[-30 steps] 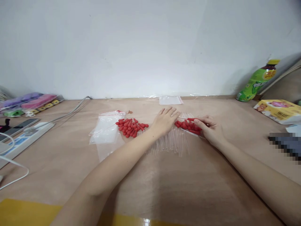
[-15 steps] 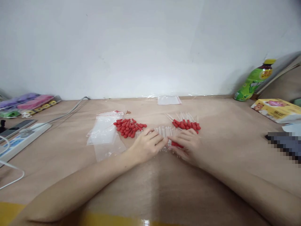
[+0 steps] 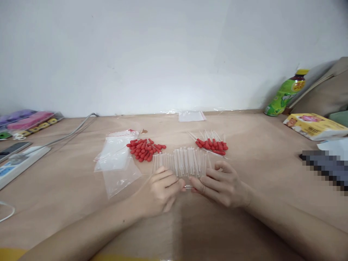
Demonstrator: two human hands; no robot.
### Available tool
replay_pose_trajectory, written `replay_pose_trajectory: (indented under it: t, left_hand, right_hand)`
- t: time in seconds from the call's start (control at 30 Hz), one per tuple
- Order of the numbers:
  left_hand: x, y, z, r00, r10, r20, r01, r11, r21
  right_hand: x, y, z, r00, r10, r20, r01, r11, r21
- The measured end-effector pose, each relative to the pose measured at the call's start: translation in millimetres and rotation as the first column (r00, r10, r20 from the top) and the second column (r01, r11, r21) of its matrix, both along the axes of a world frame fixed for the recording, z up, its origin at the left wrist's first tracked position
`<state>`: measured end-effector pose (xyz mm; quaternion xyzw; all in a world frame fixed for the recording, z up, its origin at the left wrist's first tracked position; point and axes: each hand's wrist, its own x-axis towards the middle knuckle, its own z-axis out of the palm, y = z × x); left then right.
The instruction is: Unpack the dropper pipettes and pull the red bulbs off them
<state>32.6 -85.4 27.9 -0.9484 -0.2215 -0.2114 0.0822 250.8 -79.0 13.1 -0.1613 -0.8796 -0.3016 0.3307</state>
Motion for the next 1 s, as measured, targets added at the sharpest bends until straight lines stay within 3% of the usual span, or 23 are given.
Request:
replay_pose_trajectory:
  t: [0.1,0.17,0.3,0.43,0.6,0.67,0.83,1.0]
  left_hand:
    - [-7.2,3.1,1.1,0.999,0.043,0.021,-0.040,0.990,-0.135]
    - [-14.6,8.6,3.2,0.990,0.132,0.050,-0.117,0.966,-0.232]
    - [-29.8,26.2,8.6,0.921,0.385,0.062,-0.344,0.877,-0.336]
    - [-40.2,44.4,2.5,0.868,0.496,0.032,-0.474,0.846,-0.243]
    - [-45.4,54.6,-11.3,0.837,0.539,0.090,-0.530,0.841,-0.106]
    - [-46.1,53.1,-11.8,0.836,0.543,0.082,-0.543,0.840,-0.024]
    - [-43.4,40.3,-7.7,0.862,0.505,-0.040,-0.485,0.846,0.221]
    - [-35.6,30.9,-8.8,0.876,0.470,-0.110,-0.427,0.862,0.274]
  right_hand:
    - [7.2,3.9,1.3,1.000,0.011,0.020,-0.010,0.999,-0.031]
    - [14.7,11.2,1.5,1.000,-0.023,-0.006,0.022,0.995,-0.095]
    - [32.4,30.6,1.1,0.964,-0.250,-0.090,0.213,0.928,-0.305]
    - [41.3,39.2,-0.8,0.898,-0.438,0.047,0.402,0.769,-0.497]
    - [37.0,34.5,-1.9,0.789,-0.588,0.180,0.560,0.567,-0.604]
    - [35.3,33.4,-3.5,0.772,-0.605,0.197,0.580,0.542,-0.608]
    - [37.3,36.9,-9.6,0.802,-0.585,0.119,0.504,0.558,-0.659]
    - [42.0,40.4,-7.7,0.768,-0.641,0.008,0.432,0.509,-0.745]
